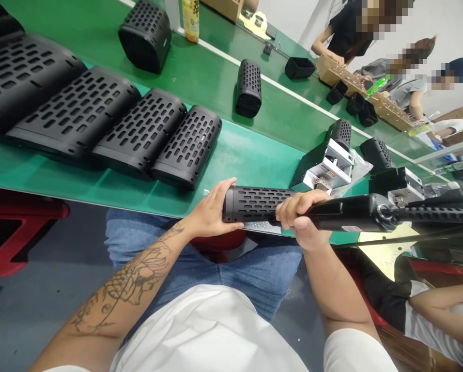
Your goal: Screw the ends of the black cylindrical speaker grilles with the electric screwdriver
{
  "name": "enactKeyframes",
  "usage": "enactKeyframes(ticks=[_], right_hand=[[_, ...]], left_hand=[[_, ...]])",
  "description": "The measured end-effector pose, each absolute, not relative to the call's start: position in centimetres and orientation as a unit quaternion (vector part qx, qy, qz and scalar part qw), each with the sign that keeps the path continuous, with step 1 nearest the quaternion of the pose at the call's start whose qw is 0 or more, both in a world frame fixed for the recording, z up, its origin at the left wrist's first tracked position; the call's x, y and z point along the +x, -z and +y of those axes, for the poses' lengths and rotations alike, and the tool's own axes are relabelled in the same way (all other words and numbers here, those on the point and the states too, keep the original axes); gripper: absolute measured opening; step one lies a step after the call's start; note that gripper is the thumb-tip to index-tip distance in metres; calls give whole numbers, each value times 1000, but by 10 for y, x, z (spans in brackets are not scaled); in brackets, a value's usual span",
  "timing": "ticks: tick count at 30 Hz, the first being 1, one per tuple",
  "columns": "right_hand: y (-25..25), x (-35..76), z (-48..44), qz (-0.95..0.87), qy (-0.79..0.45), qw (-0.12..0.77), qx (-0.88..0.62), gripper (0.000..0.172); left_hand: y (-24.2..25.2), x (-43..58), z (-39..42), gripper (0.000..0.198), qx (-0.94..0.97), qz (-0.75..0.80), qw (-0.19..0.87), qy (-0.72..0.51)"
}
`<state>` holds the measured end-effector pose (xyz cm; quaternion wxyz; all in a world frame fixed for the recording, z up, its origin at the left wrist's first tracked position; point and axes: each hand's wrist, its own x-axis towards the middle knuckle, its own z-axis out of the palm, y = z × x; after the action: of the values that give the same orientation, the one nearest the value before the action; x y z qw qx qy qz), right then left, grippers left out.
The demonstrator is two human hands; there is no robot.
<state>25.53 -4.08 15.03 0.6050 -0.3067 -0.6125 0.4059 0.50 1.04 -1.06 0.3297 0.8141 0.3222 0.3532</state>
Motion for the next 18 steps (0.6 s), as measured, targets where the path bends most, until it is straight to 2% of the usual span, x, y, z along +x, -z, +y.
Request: enactKeyframes(ticks=[6, 8, 10, 13, 15, 18], right_hand=[[-148, 254, -43, -620, -416, 587, -313, 47], [-154, 265, -40, -608, -405, 606, -315, 48], [-163, 288, -31, -575, -336, 663, -340, 49], [-173, 341, -2, -496, -123, 740, -436, 42], [-170, 377, 19, -469, -29, 723, -507, 44], [-151, 416, 42, -454, -13, 706, -543, 52]], left_hand=[[12, 0, 13, 138, 829, 319, 303, -346], [15, -1, 14, 142, 829, 321, 295, -349], [18, -1, 14, 143, 828, 322, 292, -353], [19, 0, 14, 139, 825, 327, 290, -359], [18, 1, 12, 136, 823, 338, 284, -358], [17, 3, 11, 132, 825, 342, 269, -360]])
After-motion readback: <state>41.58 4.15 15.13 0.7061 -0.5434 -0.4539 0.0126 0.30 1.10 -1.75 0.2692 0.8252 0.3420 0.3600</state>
